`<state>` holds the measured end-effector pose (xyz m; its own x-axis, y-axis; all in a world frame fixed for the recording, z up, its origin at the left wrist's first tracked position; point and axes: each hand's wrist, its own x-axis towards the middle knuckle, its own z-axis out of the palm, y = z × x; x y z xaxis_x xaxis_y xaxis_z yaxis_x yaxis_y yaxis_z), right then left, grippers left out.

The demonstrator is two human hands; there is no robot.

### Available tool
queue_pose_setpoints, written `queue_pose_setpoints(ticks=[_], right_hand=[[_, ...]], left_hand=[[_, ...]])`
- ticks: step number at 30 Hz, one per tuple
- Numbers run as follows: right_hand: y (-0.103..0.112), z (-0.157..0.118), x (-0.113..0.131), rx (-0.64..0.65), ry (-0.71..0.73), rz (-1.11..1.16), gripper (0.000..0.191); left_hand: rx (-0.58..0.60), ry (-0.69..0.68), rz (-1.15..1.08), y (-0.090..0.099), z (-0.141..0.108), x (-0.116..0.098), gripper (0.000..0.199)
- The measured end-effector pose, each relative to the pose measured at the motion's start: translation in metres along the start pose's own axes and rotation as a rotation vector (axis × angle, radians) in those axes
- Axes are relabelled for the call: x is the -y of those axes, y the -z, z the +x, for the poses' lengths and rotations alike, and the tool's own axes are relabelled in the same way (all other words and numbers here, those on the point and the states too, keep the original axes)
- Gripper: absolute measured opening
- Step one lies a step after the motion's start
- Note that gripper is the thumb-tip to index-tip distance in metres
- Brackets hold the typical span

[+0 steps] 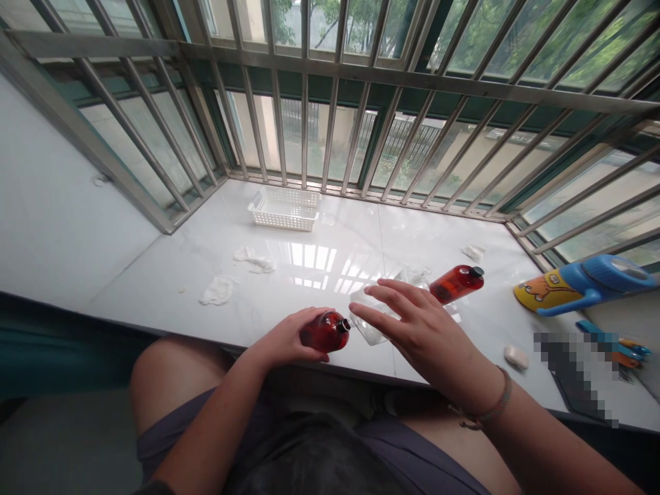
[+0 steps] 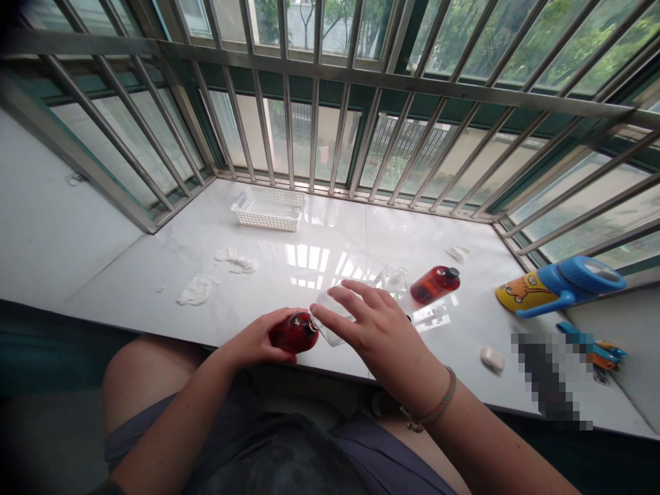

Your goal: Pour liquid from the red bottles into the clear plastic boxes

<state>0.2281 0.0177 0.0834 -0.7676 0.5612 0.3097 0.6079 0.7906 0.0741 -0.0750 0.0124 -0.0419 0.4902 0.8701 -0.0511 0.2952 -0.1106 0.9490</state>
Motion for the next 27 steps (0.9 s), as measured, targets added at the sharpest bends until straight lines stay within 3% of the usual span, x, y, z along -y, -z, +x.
queue_pose_setpoints(ticks=[27], right_hand=[[0.012, 0.011, 0.004, -0.019, 0.079, -0.053, 0.06]], left_hand=[[-0.023, -0.035, -0.016, -0.001, 0.0, 0.001, 0.092]])
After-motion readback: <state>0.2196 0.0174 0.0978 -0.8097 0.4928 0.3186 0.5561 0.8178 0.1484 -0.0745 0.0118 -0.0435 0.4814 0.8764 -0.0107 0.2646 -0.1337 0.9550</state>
